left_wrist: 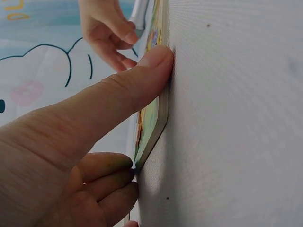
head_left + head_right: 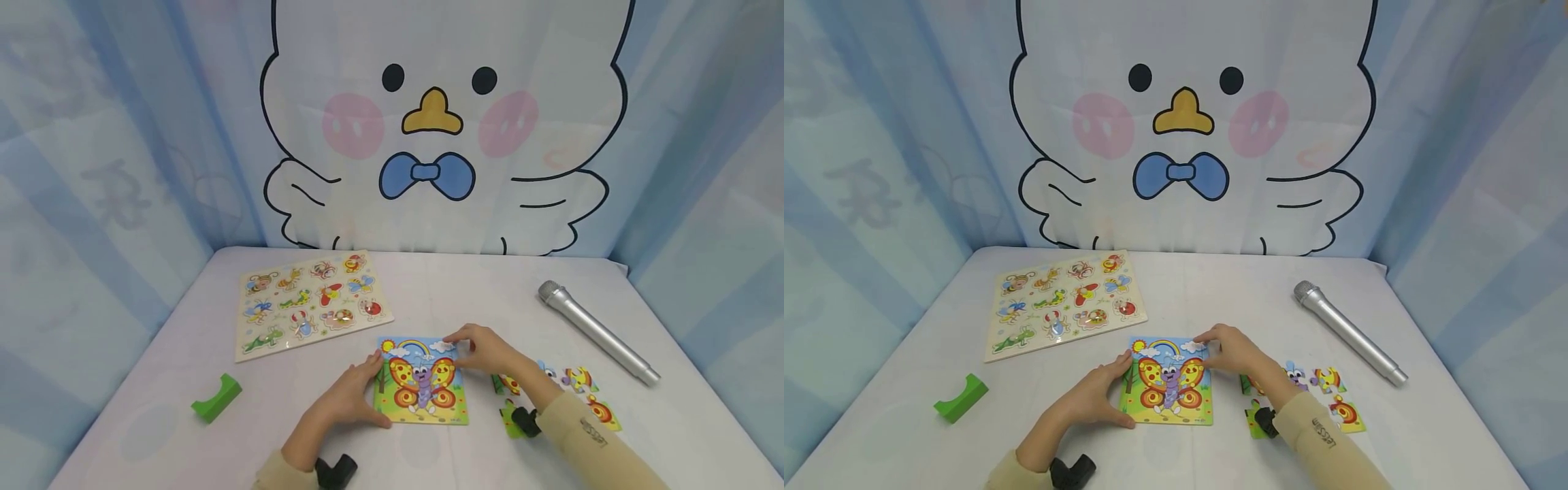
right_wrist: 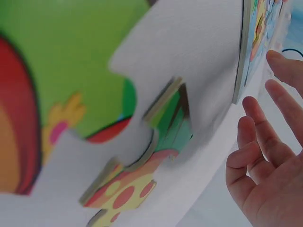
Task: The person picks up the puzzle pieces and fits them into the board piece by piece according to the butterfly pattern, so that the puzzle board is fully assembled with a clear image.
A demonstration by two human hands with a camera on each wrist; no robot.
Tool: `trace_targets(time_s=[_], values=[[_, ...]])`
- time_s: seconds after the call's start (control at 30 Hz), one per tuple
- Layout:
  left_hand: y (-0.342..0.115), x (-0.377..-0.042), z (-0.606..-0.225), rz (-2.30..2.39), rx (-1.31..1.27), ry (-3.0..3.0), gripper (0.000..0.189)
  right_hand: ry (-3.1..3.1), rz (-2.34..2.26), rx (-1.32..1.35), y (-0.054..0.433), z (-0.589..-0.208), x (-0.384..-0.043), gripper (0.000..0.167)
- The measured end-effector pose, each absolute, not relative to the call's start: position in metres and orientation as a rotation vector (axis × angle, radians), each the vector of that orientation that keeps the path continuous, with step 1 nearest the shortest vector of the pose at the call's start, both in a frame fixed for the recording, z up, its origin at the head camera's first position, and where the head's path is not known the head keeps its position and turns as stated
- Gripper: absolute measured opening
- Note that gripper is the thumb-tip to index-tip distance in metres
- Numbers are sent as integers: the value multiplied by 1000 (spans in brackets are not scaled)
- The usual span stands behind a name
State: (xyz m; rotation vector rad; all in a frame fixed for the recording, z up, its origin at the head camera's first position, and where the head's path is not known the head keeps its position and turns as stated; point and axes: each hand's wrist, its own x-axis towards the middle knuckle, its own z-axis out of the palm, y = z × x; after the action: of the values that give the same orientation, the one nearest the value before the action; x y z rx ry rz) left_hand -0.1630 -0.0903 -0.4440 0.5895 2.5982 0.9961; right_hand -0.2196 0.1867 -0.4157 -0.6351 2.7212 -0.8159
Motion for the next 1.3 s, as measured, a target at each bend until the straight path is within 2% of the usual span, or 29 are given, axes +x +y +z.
trace_targets(time_s=[0.7,1.3], values=[[-90,-162,-442,997,588,2599,105,2753,-915,-526,235,-409,-196,45],[-89,-161,-441,1005,582,2595,104,2769,-856,-609,273,-416,-177,46]])
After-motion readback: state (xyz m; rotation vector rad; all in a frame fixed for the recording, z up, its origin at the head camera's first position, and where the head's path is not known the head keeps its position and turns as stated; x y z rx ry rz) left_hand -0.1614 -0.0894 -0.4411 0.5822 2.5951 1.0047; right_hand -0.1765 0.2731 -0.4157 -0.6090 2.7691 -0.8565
